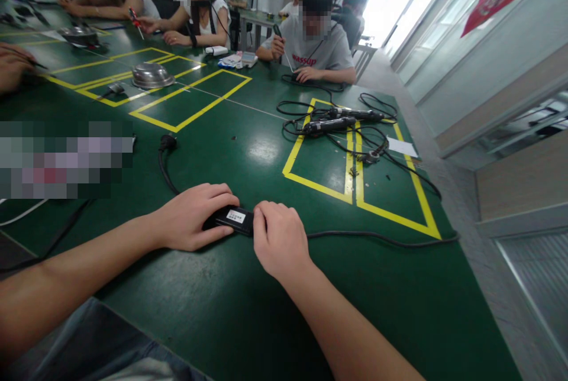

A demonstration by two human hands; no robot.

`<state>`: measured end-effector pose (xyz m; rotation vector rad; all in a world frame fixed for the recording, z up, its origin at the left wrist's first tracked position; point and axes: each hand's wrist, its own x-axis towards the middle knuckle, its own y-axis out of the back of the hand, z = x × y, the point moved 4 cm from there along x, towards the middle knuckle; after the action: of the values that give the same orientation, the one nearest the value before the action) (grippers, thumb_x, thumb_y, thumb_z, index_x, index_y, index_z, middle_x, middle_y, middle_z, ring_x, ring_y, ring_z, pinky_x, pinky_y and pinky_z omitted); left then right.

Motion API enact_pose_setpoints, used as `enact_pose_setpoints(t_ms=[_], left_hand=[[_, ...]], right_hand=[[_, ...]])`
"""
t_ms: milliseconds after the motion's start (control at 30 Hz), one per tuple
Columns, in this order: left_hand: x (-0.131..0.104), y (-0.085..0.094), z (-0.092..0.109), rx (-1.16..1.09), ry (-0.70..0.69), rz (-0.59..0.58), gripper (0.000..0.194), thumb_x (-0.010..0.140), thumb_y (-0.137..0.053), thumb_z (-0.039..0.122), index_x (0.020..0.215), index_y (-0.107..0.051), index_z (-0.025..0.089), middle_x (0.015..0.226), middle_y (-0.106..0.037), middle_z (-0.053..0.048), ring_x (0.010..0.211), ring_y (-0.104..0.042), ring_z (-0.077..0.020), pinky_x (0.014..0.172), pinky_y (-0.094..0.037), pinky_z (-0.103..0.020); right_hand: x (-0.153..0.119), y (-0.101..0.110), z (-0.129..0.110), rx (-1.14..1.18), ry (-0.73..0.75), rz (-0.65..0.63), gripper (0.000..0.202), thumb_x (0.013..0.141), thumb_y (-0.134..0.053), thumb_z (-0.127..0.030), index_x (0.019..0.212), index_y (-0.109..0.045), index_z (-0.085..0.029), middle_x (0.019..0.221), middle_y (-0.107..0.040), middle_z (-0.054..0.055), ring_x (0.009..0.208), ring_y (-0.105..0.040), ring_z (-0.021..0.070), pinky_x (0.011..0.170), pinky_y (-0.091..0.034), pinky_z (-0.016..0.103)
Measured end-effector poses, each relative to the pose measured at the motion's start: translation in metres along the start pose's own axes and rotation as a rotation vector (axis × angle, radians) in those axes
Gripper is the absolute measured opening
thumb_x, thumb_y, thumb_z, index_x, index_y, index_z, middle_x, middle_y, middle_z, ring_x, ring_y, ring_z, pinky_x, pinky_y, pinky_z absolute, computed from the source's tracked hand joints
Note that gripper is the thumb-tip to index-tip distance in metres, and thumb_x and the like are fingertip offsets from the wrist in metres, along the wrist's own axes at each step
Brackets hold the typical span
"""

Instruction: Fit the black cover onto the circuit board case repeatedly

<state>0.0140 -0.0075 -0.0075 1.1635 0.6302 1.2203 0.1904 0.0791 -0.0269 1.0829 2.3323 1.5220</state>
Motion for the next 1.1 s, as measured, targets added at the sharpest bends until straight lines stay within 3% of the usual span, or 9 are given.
enact_pose_setpoints(t_ms=[100,233,433,500,567,700,933,1100], left_hand=[[-0.001,0.001,-0.002,-0.050,0.028,0.018,0.038,0.106,-0.051,0.053,0.121,-0.061,0.020,0.109,-0.070,-0.010,0.092,-0.066,-0.0262,0.082,-0.053,-0.041],[-0.002,0.005,-0.012,0.028,0.155,0.150,0.041,0.106,-0.050,0.055,0.120,-0.061,0.019,0.108,-0.070,-0.011,0.095,-0.063,-0.0291,0.086,-0.051,-0.047],[-0.003,0.004,-0.032,0.142,0.383,0.246,0.037,0.103,-0.056,0.047,0.127,-0.066,0.021,0.122,-0.066,-0.014,0.110,-0.061,-0.0330,0.092,-0.052,-0.052],[-0.003,0.005,-0.030,0.142,0.377,0.270,0.035,0.102,-0.057,0.045,0.125,-0.067,0.019,0.121,-0.065,-0.014,0.110,-0.061,-0.0328,0.092,-0.052,-0.052],[-0.003,0.008,-0.026,0.165,0.333,0.268,0.029,0.104,-0.056,0.044,0.110,-0.069,0.019,0.112,-0.065,-0.013,0.103,-0.060,-0.0307,0.087,-0.052,-0.049],[-0.001,0.006,-0.014,0.236,0.174,0.148,0.039,0.108,-0.051,0.043,0.081,-0.067,0.020,0.094,-0.065,-0.010,0.087,-0.055,-0.0258,0.078,-0.048,-0.044],[-0.001,0.003,-0.011,0.358,0.069,0.178,0.043,0.109,-0.052,0.038,0.075,-0.070,0.018,0.089,-0.065,-0.011,0.083,-0.053,-0.0256,0.075,-0.045,-0.043],[-0.002,0.004,-0.011,0.342,0.059,0.219,0.045,0.111,-0.047,0.035,0.076,-0.070,0.017,0.089,-0.065,-0.011,0.082,-0.053,-0.0248,0.076,-0.046,-0.043]], right_hand=[[-0.001,-0.001,0.002,-0.010,-0.007,-0.004,0.037,0.109,-0.035,-0.026,0.093,-0.068,-0.023,0.083,-0.071,0.005,0.078,-0.062,0.0226,0.074,-0.035,0.035],[-0.001,-0.001,0.003,-0.009,-0.013,0.004,0.036,0.109,-0.034,-0.024,0.098,-0.068,-0.023,0.084,-0.071,0.005,0.078,-0.062,0.0229,0.075,-0.036,0.035],[-0.003,0.000,-0.004,-0.095,-0.023,0.009,0.027,0.108,-0.044,-0.029,0.085,-0.058,-0.024,0.076,-0.065,0.004,0.071,-0.057,0.0213,0.072,-0.032,0.035],[-0.004,0.001,-0.007,-0.164,-0.016,0.024,0.028,0.107,-0.045,-0.029,0.081,-0.056,-0.024,0.074,-0.063,0.004,0.071,-0.056,0.0216,0.072,-0.030,0.036],[-0.006,0.002,-0.011,-0.240,0.004,0.039,0.029,0.107,-0.047,-0.029,0.079,-0.054,-0.024,0.073,-0.063,0.005,0.072,-0.057,0.0224,0.073,-0.028,0.038],[-0.007,0.001,-0.015,-0.321,0.043,0.048,0.031,0.106,-0.051,-0.033,0.077,-0.054,-0.024,0.072,-0.063,0.005,0.072,-0.058,0.0230,0.074,-0.028,0.039],[-0.007,0.002,-0.011,-0.280,0.045,0.089,0.032,0.106,-0.055,-0.037,0.077,-0.056,-0.024,0.069,-0.058,0.001,0.063,-0.051,0.0194,0.069,-0.027,0.036],[-0.008,0.004,-0.010,-0.234,0.063,0.117,0.036,0.111,-0.041,-0.032,0.080,-0.057,-0.024,0.076,-0.061,0.002,0.062,-0.048,0.0185,0.068,-0.028,0.036]])
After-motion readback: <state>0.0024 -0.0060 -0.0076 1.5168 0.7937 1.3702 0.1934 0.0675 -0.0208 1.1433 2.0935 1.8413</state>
